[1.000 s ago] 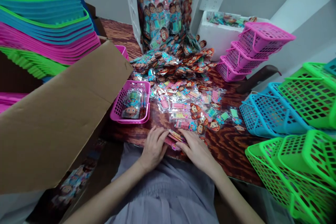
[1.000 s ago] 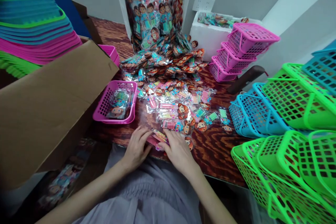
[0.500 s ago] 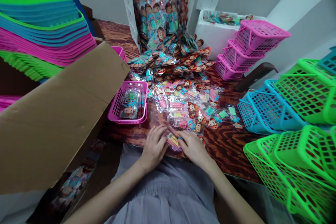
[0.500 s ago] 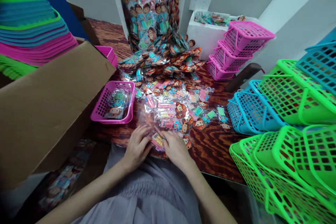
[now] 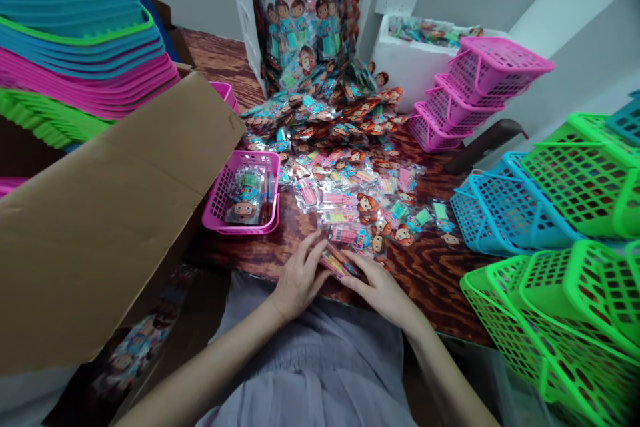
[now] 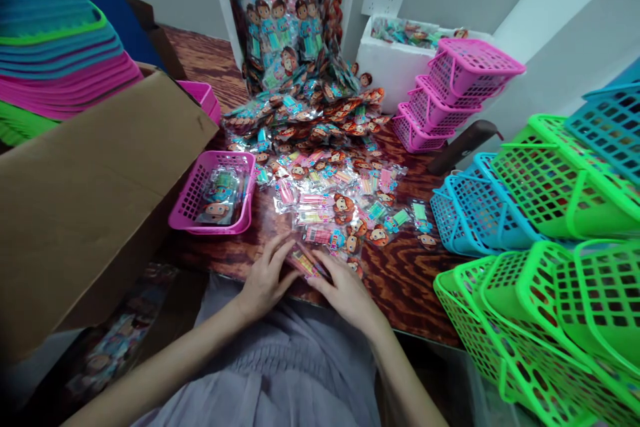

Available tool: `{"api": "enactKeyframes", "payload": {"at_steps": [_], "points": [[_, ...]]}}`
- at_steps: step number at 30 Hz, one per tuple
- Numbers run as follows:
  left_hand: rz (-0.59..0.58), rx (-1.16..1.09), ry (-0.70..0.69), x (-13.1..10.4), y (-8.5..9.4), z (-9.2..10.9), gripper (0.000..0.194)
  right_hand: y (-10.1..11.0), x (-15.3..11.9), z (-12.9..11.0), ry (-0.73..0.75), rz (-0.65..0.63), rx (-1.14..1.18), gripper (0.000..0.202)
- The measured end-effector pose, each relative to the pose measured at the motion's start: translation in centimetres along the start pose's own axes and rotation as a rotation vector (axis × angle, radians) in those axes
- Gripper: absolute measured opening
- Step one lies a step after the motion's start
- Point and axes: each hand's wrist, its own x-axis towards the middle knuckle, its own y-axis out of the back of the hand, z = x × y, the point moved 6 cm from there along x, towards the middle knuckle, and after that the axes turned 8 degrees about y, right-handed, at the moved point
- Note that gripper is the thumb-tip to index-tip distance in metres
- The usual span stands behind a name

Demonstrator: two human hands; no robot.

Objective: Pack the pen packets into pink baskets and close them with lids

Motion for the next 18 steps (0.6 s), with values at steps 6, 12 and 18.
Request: {"api": "enactKeyframes", "payload": {"at_steps": [6, 12, 18], "points": [[-0.019, -0.015, -0.020, -1.1, -0.3, 0.3, 0.066, -0.2, 0.8, 0.0, 0.012, -0.013, 0.184, 0.043], [-0.074, 0.157, -0.115, -0.2, 0.2, 1.1, 0.070, -0.6, 0.8, -0.7, 0.067, -0.003, 0.066, 0.036], [-0.336, 0.278, -0.297, 1.1, -0.7, 2.0, 0.053, -0.6, 0.9, -2.0, 0.108, -0.147, -0.098, 0.025]]}}
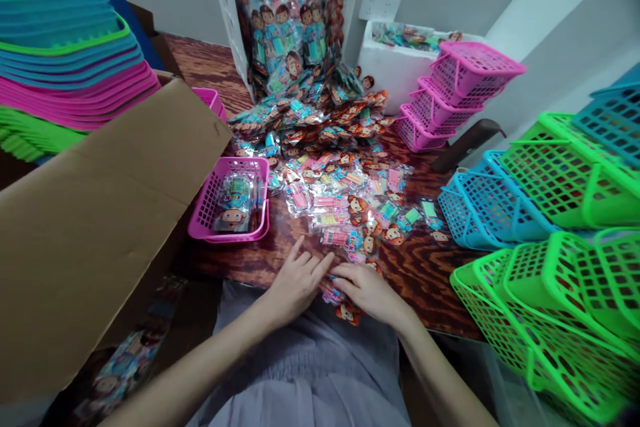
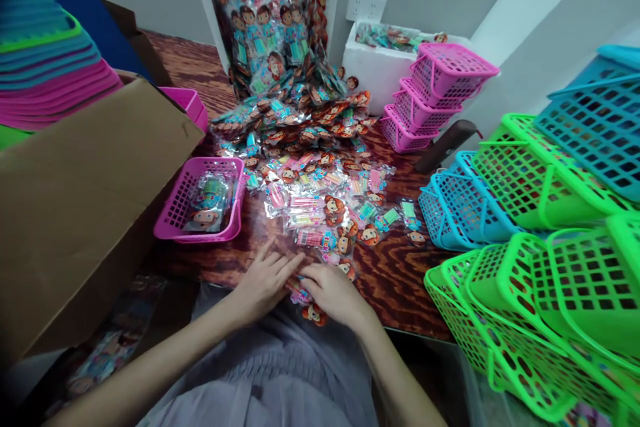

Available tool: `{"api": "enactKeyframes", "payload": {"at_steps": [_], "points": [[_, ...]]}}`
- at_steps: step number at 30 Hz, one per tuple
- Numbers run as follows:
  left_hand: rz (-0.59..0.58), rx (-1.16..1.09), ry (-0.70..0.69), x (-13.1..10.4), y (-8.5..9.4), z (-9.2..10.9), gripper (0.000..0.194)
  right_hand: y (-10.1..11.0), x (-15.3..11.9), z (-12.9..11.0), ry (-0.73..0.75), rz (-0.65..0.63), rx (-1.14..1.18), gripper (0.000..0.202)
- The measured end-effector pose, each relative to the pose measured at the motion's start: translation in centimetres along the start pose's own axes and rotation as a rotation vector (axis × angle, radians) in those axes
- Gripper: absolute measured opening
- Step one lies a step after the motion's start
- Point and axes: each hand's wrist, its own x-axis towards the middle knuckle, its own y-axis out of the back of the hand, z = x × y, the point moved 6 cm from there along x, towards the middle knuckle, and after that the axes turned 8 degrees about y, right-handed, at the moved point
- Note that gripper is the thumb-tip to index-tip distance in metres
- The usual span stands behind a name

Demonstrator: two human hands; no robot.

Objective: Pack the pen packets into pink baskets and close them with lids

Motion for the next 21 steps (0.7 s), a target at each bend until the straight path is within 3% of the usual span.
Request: {"api": "enactKeyframes", "payload": {"at_steps": [2, 3, 6, 8, 12, 17, 21], "points": [[-0.062, 0.010, 0.006, 0.1, -0.3, 0.0, 0.026, 0.6, 0.2, 0.3, -0.007, -0.039, 0.011, 0.029], [-0.087, 0.020, 0.001, 0.2, -0.5, 0.0, 0.013, 1.3, 0.5, 0.6, -0.012, 0.006, -0.004, 0.030], [-0.121, 0.051, -0.023, 0.2, -0.5, 0.4, 0.009, 4.5, 1.0, 2.1, -0.054, 0.319, -0.263, 0.023], [-0.132, 0.051, -0.016, 0.3, -0.3, 0.5, 0.005, 5.6, 1.2, 2.8, -0.109, 0.443, -0.520, 0.032], [-0.078, -0.006, 0.005, -0.1, 0.2, 0.4, 0.007, 4.2, 1.2, 3.0, -0.158, 0.361, -0.719, 0.021], [0.194, -0.037, -0.021, -1.0, 1.0, 0.0, 0.013, 0.8, 0.2, -0.3, 0.005, 0.187, -0.579, 0.016], [0.058, -0.061, -0.055, -1.4, -0.6, -0.1, 0.014, 1.4, 1.2, -0.5, 0.027, -0.046, -0.259, 0.014]]}}
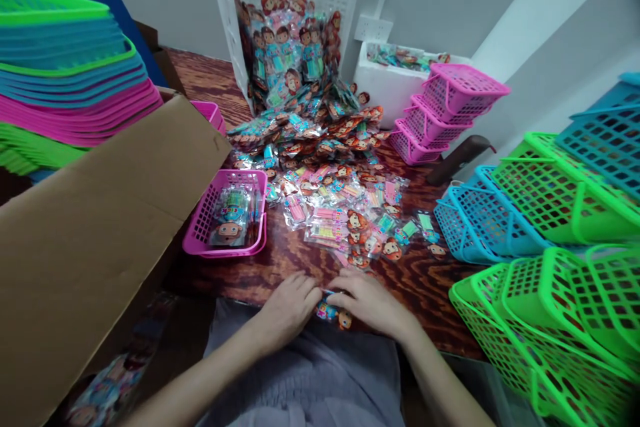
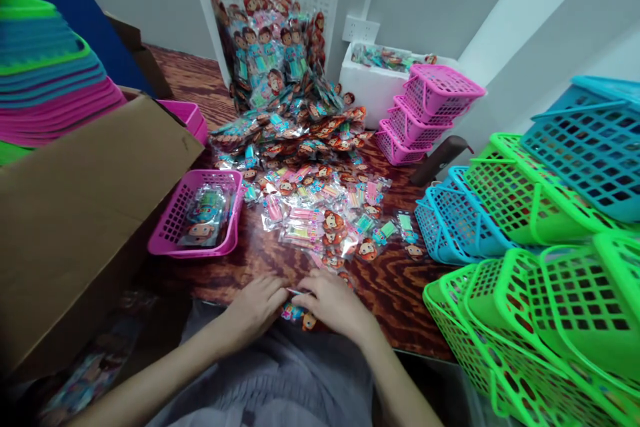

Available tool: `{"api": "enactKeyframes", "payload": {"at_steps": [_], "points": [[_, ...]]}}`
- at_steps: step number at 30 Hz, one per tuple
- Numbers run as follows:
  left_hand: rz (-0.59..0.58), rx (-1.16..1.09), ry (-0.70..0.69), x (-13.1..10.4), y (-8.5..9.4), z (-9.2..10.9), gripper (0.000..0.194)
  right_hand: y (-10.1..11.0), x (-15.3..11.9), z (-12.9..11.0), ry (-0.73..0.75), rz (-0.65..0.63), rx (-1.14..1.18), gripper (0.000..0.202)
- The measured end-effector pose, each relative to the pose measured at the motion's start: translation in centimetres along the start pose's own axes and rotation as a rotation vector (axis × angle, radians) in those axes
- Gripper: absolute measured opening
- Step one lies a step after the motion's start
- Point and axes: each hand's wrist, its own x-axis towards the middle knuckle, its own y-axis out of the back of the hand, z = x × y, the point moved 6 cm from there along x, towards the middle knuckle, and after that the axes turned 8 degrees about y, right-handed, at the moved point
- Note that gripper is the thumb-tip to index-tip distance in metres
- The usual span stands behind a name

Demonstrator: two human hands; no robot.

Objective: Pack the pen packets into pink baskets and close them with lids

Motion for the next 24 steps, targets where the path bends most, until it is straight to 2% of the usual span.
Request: {"api": "enactKeyframes", "payload": {"at_steps": [2, 3, 5, 7, 10, 12, 15, 19, 22, 24], "points": [[-0.089, 0.000, 0.037, -0.1, -0.5, -0.2, 0.012, 2.1, 1.9, 1.3, -0.009, 0.035, 0.098, 0.025], [-0.113, 0.004, 0.054, -0.1, -0.6, -0.3, 0.013, 3.5, 3.2, 2.2, -0.043, 0.128, 0.056, 0.028], [-0.136, 0.016, 0.067, 0.1, -0.5, -0.2, 0.028, 6.3, 5.7, 3.9, -0.150, 0.309, -0.193, 0.025], [-0.165, 0.038, 0.048, 0.4, -0.4, -0.1, 0.042, 7.2, 8.0, 5.0, -0.221, 0.300, -0.394, 0.034], [-0.224, 0.080, 0.036, 0.5, -0.5, -0.4, 0.033, 6.8, 9.1, 5.4, -0.211, 0.271, -0.494, 0.035], [-0.222, 0.087, 0.064, 0.4, -0.4, -0.8, 0.026, 6.3, 8.1, 4.9, -0.163, 0.321, -0.516, 0.024], [-0.169, 0.061, 0.096, 0.0, -0.3, -1.2, 0.028, 5.0, 5.6, 4.1, -0.113, 0.345, -0.433, 0.004], [-0.122, 0.008, 0.106, 0.0, -0.2, -1.2, 0.024, 3.7, 4.6, 3.7, -0.124, 0.349, -0.327, 0.006], [-0.077, -0.030, 0.087, 0.2, 0.1, -1.3, 0.018, 3.7, 5.8, 4.0, -0.156, 0.341, -0.374, 0.017], [-0.047, -0.049, 0.082, 0.3, 0.4, -1.4, 0.019, 3.9, 6.9, 4.6, -0.159, 0.288, -0.362, 0.019]]}}
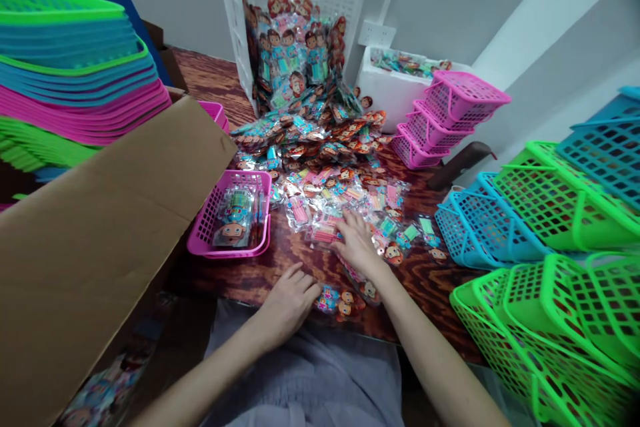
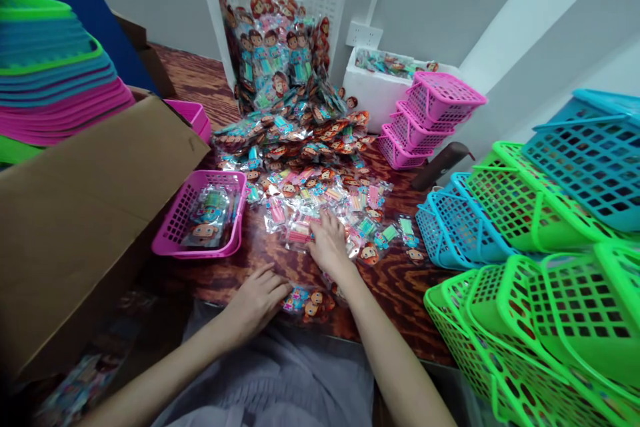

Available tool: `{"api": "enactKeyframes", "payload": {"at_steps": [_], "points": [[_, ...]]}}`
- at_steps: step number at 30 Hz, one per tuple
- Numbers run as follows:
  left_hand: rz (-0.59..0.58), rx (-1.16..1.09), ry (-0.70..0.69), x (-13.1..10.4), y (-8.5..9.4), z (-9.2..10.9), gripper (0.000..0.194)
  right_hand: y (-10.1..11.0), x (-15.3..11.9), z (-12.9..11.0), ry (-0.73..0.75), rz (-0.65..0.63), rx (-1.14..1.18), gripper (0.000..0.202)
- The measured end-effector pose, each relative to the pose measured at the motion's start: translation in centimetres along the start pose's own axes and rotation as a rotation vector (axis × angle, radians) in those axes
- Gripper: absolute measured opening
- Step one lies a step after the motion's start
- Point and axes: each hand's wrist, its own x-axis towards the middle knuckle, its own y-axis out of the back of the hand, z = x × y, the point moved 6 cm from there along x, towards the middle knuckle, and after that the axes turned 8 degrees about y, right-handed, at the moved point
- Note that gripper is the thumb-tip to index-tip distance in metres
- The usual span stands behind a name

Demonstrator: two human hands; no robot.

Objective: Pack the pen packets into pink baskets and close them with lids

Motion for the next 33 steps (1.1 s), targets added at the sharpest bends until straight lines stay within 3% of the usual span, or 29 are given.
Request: {"api": "enactKeyframes", "payload": {"at_steps": [3, 7, 11, 14, 18, 23, 26, 29, 33], "points": [[-0.007, -0.015, 0.015, 0.0, 0.3, 0.0, 0.018, 0.1, 1.8, 1.3, 0.010, -0.096, 0.114, 0.012], [-0.072, -0.006, 0.060, 0.1, 0.2, 0.0, 0.013, 1.1, 2.9, 2.9, -0.036, -0.119, 0.142, 0.011], [-0.083, 0.010, 0.084, 0.1, 0.2, 0.1, 0.013, 1.5, 1.1, 0.6, 0.052, -0.047, -0.015, 0.006], [-0.050, 0.013, 0.071, 0.1, 0.2, 0.0, 0.014, 1.1, -1.8, -2.7, 0.182, 0.057, -0.213, 0.020], [0.029, 0.002, 0.062, -0.3, 0.5, -0.3, 0.019, 0.1, -4.9, -4.7, 0.238, 0.075, -0.237, 0.023], [0.077, 0.001, 0.098, -1.2, 0.7, -0.9, 0.025, -0.4, -6.8, -5.4, 0.302, 0.048, -0.156, 0.029], [0.091, -0.001, 0.105, -1.5, 0.7, -0.9, 0.026, -0.7, -7.5, -6.1, 0.323, 0.022, -0.125, 0.049], [0.096, -0.012, 0.106, -1.8, 0.7, -0.8, 0.026, -0.6, -7.8, -6.1, 0.255, 0.038, -0.119, 0.072], [0.203, -0.051, 0.185, -2.4, 1.2, -1.0, 0.032, -0.4, -7.6, -5.4, 0.150, 0.007, -0.099, 0.083]]}}
